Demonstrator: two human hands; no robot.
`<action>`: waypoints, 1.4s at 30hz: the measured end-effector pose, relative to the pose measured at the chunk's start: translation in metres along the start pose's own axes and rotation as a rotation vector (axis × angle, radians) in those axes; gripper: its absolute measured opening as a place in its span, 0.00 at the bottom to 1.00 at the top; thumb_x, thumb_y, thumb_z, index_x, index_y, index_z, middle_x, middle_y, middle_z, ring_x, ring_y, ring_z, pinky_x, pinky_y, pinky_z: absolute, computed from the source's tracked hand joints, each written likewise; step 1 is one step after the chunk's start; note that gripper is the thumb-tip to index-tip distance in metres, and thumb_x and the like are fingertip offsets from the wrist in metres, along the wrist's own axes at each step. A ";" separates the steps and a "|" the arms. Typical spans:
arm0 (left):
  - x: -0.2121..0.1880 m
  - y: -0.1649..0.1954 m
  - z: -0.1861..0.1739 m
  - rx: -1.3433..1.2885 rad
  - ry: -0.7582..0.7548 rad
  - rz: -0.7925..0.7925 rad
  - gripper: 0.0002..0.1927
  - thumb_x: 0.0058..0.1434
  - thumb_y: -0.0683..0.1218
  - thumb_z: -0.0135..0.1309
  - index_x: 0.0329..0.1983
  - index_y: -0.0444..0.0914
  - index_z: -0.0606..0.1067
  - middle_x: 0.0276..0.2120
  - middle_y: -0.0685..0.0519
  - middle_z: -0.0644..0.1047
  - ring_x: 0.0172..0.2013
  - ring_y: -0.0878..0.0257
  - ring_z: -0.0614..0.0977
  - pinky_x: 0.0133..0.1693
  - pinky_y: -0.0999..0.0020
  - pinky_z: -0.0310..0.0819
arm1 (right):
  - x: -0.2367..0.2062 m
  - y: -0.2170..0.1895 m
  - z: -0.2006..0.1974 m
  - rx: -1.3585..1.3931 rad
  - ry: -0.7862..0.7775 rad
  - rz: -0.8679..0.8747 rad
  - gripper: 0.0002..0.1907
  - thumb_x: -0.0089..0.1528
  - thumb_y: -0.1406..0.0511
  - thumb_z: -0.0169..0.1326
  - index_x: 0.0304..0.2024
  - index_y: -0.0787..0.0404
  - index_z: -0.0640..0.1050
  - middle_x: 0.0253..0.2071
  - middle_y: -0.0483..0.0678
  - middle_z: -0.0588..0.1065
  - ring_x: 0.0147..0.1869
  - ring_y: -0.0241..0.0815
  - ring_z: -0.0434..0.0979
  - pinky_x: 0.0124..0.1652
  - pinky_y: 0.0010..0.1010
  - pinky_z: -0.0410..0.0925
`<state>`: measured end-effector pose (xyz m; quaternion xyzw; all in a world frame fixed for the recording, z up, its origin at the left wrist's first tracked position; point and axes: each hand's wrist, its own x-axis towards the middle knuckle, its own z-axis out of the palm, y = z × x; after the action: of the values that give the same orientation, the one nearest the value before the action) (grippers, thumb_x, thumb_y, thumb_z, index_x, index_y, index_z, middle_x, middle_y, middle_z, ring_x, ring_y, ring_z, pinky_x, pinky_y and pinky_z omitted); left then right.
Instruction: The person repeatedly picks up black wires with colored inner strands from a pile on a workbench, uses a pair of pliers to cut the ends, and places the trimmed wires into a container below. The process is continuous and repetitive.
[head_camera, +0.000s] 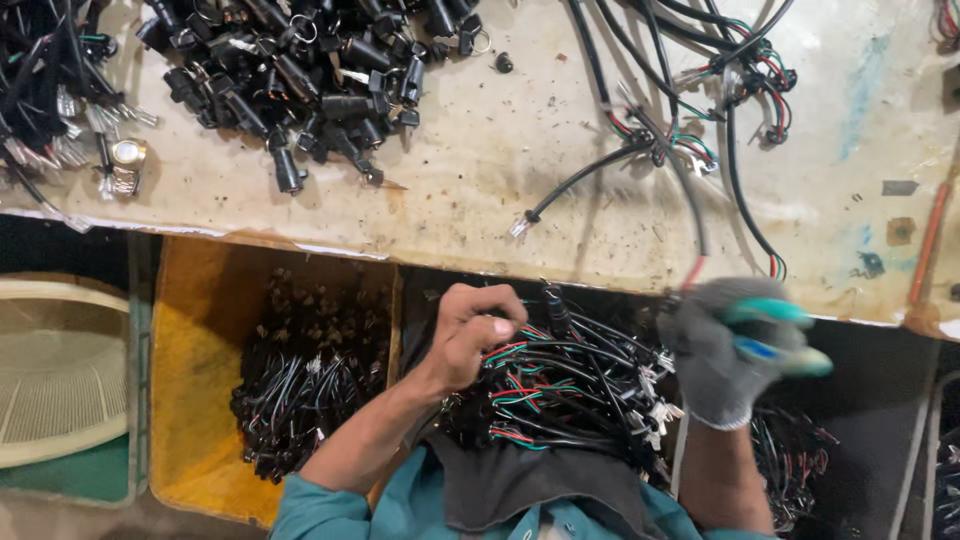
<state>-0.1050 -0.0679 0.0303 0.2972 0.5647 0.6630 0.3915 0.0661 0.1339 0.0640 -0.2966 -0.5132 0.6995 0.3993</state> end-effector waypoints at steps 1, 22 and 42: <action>0.002 -0.001 0.003 0.001 -0.038 -0.029 0.19 0.61 0.55 0.49 0.33 0.32 0.73 0.22 0.56 0.69 0.26 0.68 0.68 0.31 0.74 0.61 | -0.002 0.000 0.002 -0.073 -0.088 -0.060 0.04 0.58 0.73 0.52 0.34 0.64 0.78 0.27 0.46 0.77 0.24 0.34 0.76 0.29 0.26 0.72; 0.006 0.017 0.025 0.011 -0.131 -0.281 0.13 0.72 0.45 0.53 0.54 0.34 0.75 0.36 0.48 0.79 0.36 0.65 0.78 0.40 0.68 0.73 | 0.019 0.023 0.012 -0.725 -1.252 -0.519 0.11 0.51 0.63 0.63 0.34 0.54 0.76 0.29 0.46 0.75 0.30 0.51 0.76 0.29 0.42 0.67; 0.009 0.049 0.047 0.743 -0.395 0.120 0.40 0.62 0.46 0.61 0.72 0.22 0.60 0.43 0.39 0.79 0.30 0.46 0.80 0.29 0.54 0.72 | 0.014 -0.012 0.034 0.065 -0.311 0.196 0.05 0.61 0.69 0.52 0.31 0.58 0.68 0.24 0.44 0.65 0.23 0.39 0.60 0.22 0.30 0.59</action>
<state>-0.0795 -0.0385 0.0868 0.5717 0.6612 0.3661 0.3193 0.0343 0.1318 0.0851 -0.2205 -0.5144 0.7887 0.2545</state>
